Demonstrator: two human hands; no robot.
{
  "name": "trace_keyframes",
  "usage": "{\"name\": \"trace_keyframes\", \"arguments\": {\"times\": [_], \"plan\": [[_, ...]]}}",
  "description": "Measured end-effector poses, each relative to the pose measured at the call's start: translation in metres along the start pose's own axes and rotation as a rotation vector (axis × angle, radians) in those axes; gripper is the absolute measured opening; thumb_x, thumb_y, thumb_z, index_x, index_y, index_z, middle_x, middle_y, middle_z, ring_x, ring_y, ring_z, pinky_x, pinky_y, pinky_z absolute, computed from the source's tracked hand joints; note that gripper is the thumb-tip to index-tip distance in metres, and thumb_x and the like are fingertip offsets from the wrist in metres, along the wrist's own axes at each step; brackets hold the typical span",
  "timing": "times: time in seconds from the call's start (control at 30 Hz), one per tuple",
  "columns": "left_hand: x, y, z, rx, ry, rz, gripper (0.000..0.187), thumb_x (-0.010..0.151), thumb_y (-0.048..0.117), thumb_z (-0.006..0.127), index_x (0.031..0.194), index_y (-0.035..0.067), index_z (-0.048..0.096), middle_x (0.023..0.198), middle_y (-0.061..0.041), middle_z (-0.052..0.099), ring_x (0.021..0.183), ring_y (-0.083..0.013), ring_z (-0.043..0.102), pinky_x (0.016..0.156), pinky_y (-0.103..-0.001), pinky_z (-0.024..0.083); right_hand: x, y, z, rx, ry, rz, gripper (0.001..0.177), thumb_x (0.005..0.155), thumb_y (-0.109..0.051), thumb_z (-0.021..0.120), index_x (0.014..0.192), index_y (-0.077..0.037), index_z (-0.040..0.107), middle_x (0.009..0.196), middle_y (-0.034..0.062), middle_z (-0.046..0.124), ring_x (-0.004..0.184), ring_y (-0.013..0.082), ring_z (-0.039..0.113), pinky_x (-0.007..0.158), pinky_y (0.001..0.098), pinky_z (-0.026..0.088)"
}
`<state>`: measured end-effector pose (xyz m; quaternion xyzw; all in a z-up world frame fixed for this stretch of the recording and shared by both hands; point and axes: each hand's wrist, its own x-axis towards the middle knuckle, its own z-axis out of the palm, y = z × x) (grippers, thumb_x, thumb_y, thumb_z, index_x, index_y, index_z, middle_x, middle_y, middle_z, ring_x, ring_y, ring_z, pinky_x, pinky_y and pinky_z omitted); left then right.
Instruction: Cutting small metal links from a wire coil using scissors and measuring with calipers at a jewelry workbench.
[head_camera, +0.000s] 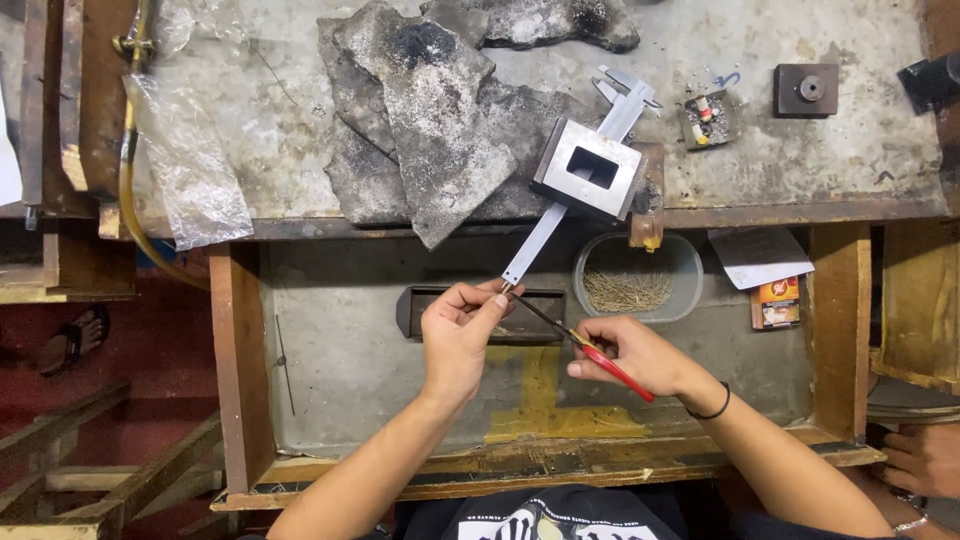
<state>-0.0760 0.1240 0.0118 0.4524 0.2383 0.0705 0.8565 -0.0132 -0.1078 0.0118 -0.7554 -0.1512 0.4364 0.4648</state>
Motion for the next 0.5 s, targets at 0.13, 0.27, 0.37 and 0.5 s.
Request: {"name": "trace_keyframes", "arguments": {"times": [0.13,0.27,0.37,0.5], "plan": [[0.001,-0.002,-0.002,0.002,-0.005,0.009,0.008,0.085,-0.007,0.072,0.086,-0.01,0.064,0.107,-0.032,0.073,0.099,-0.0339,0.076,0.084,-0.034,0.064,0.003,-0.004,-0.001,0.0,-0.017,0.002,0.028,0.077,-0.024,0.089,0.074,-0.005,0.069,0.056,0.002,0.054,0.055,0.0113,0.051,0.051,0.0242,0.043],[0.002,-0.005,-0.003,0.009,-0.009,0.016,0.008,0.085,-0.007,0.072,0.086,-0.01,0.064,0.107,-0.031,0.073,0.099,-0.0335,0.076,0.084,-0.034,0.064,0.004,-0.014,0.0,0.012,-0.037,0.001,0.025,0.077,-0.021,0.089,0.074,-0.005,0.069,0.056,0.0013,0.055,0.055,0.0108,0.05,0.051,0.0233,0.041],[0.001,-0.003,-0.002,0.008,-0.013,0.021,0.008,0.085,-0.007,0.072,0.085,-0.01,0.064,0.106,-0.032,0.073,0.098,-0.0334,0.076,0.084,-0.034,0.064,0.006,-0.016,0.0,0.02,-0.045,-0.003,0.025,0.078,-0.021,0.088,0.074,-0.005,0.069,0.056,0.0013,0.055,0.055,0.0105,0.05,0.051,0.0229,0.041],[0.001,-0.002,-0.002,0.01,-0.012,0.014,0.008,0.085,-0.006,0.072,0.085,-0.01,0.065,0.106,-0.029,0.074,0.098,-0.0329,0.076,0.084,-0.034,0.063,0.01,-0.016,-0.001,0.016,-0.054,-0.012,0.027,0.079,-0.02,0.088,0.073,-0.005,0.068,0.056,0.0016,0.055,0.055,0.0108,0.049,0.052,0.0232,0.04]]}}
